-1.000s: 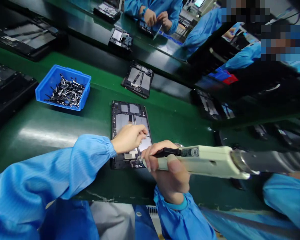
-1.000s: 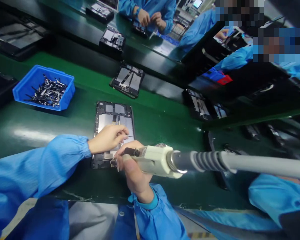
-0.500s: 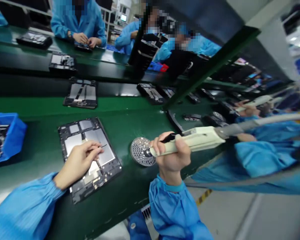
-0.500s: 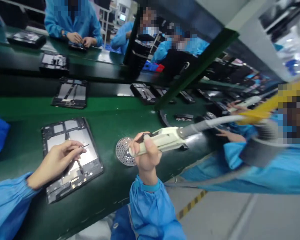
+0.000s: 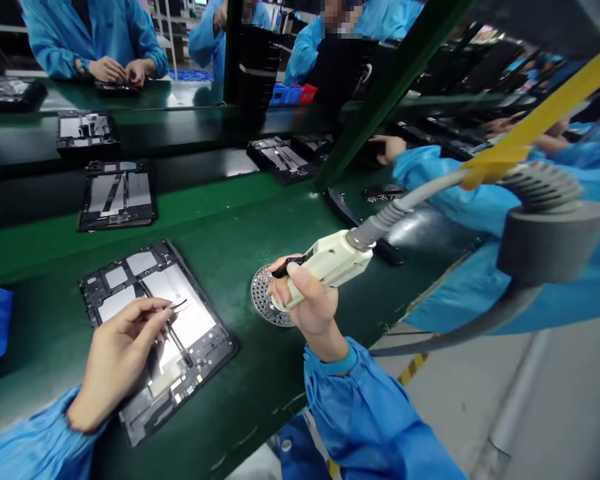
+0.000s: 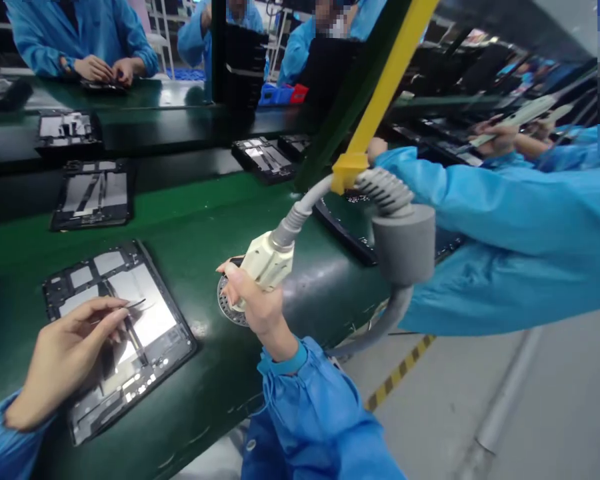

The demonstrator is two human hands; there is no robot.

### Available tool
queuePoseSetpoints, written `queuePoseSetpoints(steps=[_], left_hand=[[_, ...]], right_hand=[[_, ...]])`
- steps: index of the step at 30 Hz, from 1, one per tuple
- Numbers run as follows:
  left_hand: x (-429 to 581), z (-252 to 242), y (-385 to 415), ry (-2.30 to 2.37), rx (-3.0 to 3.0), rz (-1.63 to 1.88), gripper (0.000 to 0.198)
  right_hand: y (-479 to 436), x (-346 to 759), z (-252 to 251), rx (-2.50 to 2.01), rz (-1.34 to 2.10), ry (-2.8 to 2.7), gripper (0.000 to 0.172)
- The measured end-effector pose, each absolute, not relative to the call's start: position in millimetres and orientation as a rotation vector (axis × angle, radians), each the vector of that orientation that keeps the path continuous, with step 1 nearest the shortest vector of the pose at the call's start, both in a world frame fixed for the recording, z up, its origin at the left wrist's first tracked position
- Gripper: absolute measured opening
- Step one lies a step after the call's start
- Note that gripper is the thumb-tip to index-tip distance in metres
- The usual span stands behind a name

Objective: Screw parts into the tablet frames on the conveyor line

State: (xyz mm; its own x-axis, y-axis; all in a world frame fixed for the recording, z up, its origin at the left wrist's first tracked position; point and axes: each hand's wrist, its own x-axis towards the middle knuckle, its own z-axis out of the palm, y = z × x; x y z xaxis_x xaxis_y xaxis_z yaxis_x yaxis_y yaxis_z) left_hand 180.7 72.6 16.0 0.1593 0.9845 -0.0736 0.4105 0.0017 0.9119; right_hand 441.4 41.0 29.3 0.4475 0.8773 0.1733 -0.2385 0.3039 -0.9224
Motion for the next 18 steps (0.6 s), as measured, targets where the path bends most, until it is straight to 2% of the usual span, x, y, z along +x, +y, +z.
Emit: queuePoseSetpoints(steps=[18], left_hand=[[175.7, 12.0, 65.6, 1.361, 1.367, 0.917, 0.040]], right_hand=[[39.9, 437.1, 26.2, -0.986, 0.832, -0.810, 0.038]])
